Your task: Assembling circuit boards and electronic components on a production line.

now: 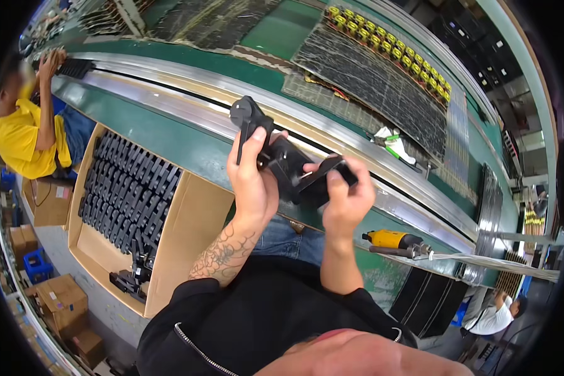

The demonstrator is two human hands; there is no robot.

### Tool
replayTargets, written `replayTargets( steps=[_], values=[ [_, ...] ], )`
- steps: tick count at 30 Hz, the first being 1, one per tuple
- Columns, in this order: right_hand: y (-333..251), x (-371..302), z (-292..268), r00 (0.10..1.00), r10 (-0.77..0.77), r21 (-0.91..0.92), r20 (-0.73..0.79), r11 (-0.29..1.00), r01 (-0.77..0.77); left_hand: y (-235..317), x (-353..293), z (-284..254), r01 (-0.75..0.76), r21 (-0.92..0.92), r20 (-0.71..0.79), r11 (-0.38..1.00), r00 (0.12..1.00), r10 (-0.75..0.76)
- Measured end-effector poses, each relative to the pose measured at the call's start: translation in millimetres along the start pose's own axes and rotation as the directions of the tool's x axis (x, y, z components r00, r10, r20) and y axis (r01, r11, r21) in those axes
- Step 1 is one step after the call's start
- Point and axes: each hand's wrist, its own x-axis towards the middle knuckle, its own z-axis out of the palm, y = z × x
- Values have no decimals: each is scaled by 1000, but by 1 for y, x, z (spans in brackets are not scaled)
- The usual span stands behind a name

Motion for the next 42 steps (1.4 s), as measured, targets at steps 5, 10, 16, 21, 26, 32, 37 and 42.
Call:
replayTargets(
  steps=[5, 10, 16, 21, 26, 32, 37, 42],
  values=[
    [0, 52, -36, 970, 1, -26, -243, 1000, -8, -16, 26, 27, -69, -22, -7, 997, 998, 69],
    [-16, 64, -32, 961, 188, -285, -205, 927, -242, -34, 48, 26, -290, 248, 15, 924, 955, 296],
    [-30, 62, -36, 983, 172, -838, 64, 544, -41, -39, 56, 25, -335, 330, -37, 883, 930, 366],
    [-5, 48, -46, 777, -534, -825, 333, 234, 514, -41, 53, 28, -353, 273, -64, 895, 922, 383],
    [81, -111, -66, 799, -371, -536, 473, 598, 595, -48, 62, 34, -417, 296, -22, 859, 896, 443],
    [113, -154, -62, 871, 54, -733, 489, 566, 377, -42, 49, 20, -362, 320, 66, 876, 930, 360],
    [93, -155, -95, 774, 243, -688, 584, 655, 313, -19, 50, 9, -331, 361, 183, 872, 942, 282],
    [78, -152, -99, 768, 150, -560, 623, 771, 303, 27, 38, -22, -292, 530, 264, 797, 949, 172]
  ],
)
